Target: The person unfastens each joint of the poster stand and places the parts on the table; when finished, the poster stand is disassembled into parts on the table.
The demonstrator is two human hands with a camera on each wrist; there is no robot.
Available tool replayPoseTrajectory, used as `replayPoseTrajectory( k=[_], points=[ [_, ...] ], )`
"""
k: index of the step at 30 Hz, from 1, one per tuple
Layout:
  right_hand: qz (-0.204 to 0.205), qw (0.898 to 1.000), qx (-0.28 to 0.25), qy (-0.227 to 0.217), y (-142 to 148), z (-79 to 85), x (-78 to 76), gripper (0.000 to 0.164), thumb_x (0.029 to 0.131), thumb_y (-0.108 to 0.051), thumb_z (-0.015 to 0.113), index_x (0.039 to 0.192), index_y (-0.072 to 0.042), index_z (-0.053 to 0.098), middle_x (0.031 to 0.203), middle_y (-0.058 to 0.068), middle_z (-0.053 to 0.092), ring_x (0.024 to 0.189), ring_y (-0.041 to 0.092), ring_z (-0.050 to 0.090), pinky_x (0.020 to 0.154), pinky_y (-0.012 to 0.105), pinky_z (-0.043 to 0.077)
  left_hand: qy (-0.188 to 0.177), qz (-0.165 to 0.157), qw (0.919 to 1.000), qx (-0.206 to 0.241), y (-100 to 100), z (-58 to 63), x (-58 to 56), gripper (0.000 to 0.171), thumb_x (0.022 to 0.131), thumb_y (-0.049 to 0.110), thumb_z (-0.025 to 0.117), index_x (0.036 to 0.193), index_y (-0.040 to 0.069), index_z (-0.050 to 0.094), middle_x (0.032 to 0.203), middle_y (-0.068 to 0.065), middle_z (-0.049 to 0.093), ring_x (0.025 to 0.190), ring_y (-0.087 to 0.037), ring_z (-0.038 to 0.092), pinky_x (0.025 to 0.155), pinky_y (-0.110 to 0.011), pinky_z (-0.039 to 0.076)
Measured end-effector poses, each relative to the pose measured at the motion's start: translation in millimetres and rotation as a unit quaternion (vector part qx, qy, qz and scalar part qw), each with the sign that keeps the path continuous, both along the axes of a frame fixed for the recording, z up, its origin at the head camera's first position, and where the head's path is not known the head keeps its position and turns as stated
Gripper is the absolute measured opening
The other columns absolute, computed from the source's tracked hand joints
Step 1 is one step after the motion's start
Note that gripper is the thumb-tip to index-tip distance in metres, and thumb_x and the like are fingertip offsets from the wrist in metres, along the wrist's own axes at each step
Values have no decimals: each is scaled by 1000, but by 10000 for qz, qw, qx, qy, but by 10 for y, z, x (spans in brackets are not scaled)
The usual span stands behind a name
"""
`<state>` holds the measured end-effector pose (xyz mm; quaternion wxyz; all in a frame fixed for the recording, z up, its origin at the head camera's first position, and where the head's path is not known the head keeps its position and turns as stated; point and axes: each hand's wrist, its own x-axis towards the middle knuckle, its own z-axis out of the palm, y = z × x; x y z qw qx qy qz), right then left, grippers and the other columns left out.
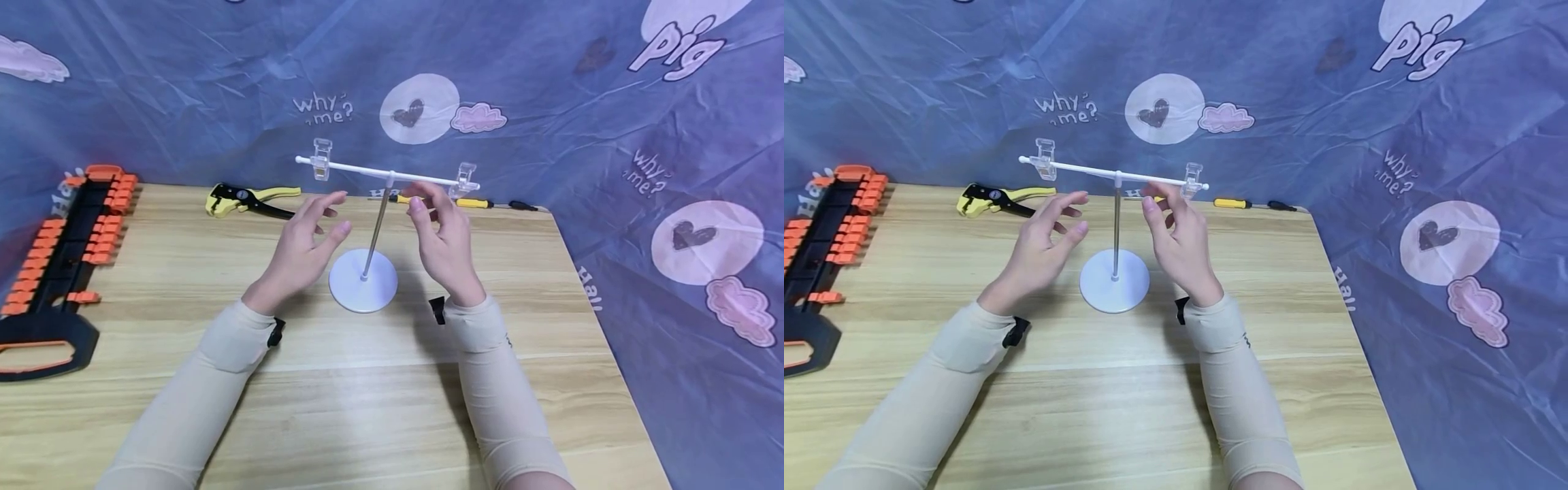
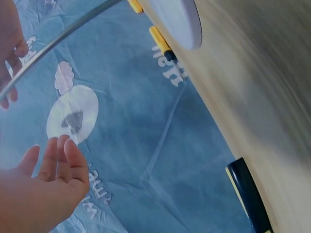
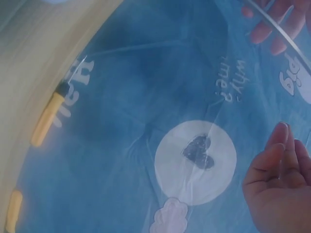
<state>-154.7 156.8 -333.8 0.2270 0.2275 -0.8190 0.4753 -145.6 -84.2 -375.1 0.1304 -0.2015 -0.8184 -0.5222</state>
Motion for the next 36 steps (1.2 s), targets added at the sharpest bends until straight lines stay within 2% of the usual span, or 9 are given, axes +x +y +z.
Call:
replayPoseTrajectory(
  k=[3, 7, 11, 15, 21, 25, 30, 36],
  points=[
    [58, 9999, -80, 32, -23, 9, 15, 32, 111, -16, 52, 135, 1, 64, 121, 15, 75, 88, 20, 66, 77, 27, 52, -4, -134, 9999, 43, 35, 4, 14, 52, 105, 23, 65, 154, 9, 52, 147, -13, 60, 124, -36, 61, 95, -50, 52],
    [240, 9991, -337, 52, -61, 18, 27, 33, 110, -12, 51, 136, 4, 62, 121, 20, 74, 88, 30, 66, 76, 22, 50, 30, -226, 9997, 50, 67, 5, 20, 51, 105, 24, 64, 154, 10, 53, 146, -12, 60, 124, -36, 60, 94, -47, 51],
    [566, 9965, -612, -34, -114, 14, 35, 32, 111, -8, 49, 137, 6, 60, 120, 25, 72, 88, 39, 65, 79, 23, 52, 9, -271, 9996, 36, 74, 5, 40, 51, 106, 24, 64, 153, 11, 53, 144, -11, 62, 124, -33, 60, 93, -47, 51],
    [734, 9936, -837, -202, -155, 21, 50, 32, 111, -8, 47, 137, 7, 60, 120, 26, 71, 90, 32, 64, 80, 24, 53, 7, -321, 9995, -29, 85, 13, 57, 51, 106, 23, 64, 154, 10, 53, 143, -11, 63, 122, -29, 61, 90, -44, 51],
    [722, 9912, -1049, -354, -157, 46, 70, 34, 112, -12, 45, 134, 9, 60, 120, 26, 71, 89, 23, 64, 70, 26, 46, -42, -485, 9988, -77, 127, 10, 79, 50, 107, 22, 63, 154, 9, 52, 143, -11, 63, 123, -27, 63, 86, -47, 55],
    [807, 9899, -1055, -493, -141, 47, 54, 33, 112, -13, 45, 133, 7, 61, 122, 26, 70, 89, 18, 65, 70, 29, 47, -165, -577, 9982, -90, 165, -3, 102, 51, 107, 22, 62, 155, 9, 51, 143, -11, 63, 124, -27, 64, 84, -48, 55],
    [977, 9846, -1187, -827, -110, 41, 19, 39, 113, -21, 44, 132, 7, 62, 124, 24, 68, 89, 10, 66, 71, 28, 48, -291, -662, 9973, -103, 210, -15, 129, 50, 107, 22, 64, 154, 9, 52, 142, -12, 64, 124, -26, 65, 83, -42, 54],
    [1374, 9767, -1180, -1155, -125, 81, -23, 45, 114, -28, 42, 133, 7, 62, 127, 25, 70, 87, 20, 69, 72, 28, 48, -272, -739, 9969, -56, 257, -39, 150, 50, 106, 19, 65, 154, 7, 52, 140, -13, 65, 121, -26, 67, 82, -38, 54]
  ],
)
